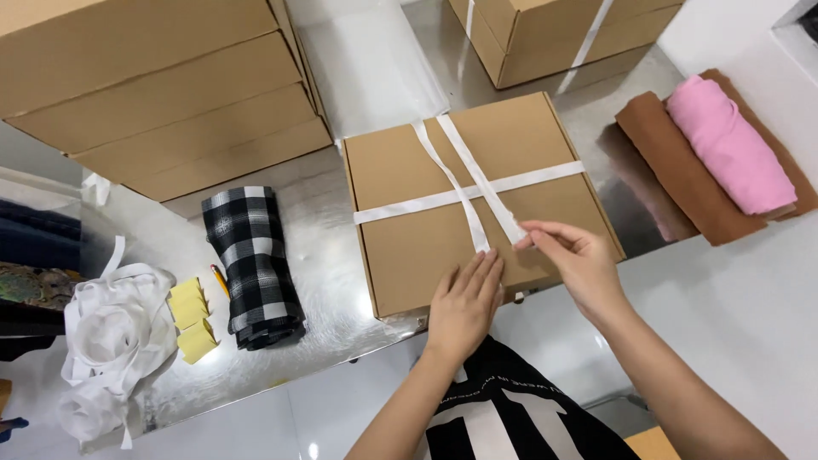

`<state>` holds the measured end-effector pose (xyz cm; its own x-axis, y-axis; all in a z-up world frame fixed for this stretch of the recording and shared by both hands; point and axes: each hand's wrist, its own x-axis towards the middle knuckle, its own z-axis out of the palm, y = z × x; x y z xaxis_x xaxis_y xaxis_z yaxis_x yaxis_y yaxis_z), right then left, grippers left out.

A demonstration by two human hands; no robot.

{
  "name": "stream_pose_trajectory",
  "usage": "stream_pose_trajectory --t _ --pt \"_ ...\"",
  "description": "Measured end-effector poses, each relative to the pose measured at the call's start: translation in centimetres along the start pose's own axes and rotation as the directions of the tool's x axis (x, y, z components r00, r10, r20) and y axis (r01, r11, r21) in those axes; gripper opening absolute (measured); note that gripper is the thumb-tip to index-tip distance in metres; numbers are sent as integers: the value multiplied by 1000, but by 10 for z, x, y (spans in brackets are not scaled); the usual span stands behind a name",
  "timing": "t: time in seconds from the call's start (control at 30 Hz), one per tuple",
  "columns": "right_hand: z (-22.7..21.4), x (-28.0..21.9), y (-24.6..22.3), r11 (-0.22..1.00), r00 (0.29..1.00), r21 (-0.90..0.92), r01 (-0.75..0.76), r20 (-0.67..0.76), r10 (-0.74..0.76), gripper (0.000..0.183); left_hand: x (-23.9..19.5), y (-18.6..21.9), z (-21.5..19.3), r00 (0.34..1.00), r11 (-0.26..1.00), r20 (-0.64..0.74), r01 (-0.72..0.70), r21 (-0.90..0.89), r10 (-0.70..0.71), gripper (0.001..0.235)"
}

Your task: The person wraps a cardboard box with a white ribbon, tying it into a bow on top. They then pick up a pencil and a yellow sticky note, write on the note, and place it on the box. Finally, they move the wrapped box to a stack and prepare a sheet of bubble wrap on the table.

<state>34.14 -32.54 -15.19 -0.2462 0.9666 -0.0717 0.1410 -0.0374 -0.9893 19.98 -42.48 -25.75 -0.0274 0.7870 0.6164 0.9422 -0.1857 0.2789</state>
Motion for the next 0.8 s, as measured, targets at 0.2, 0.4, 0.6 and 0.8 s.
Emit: stream_pose_trajectory --t 0.2,0.4,0.6,0.8 --pt "-28 -43 70 991 990 -40 -131 51 133 25 30 -38 16 982 991 176 83 -107 -63 30" --pt "-33 -63 139 920 914 -184 -346 155 375 25 50 -31 -22 841 874 413 451 -181 -349 48" --pt "-50 -34 95 907 850 -207 -366 323 417 26 58 -37 -10 768 834 464 542 -103 -442 65" --pt "-42 29 35 939 870 -1 -345 374 320 28 70 -44 10 674 630 413 732 -260 -613 44"
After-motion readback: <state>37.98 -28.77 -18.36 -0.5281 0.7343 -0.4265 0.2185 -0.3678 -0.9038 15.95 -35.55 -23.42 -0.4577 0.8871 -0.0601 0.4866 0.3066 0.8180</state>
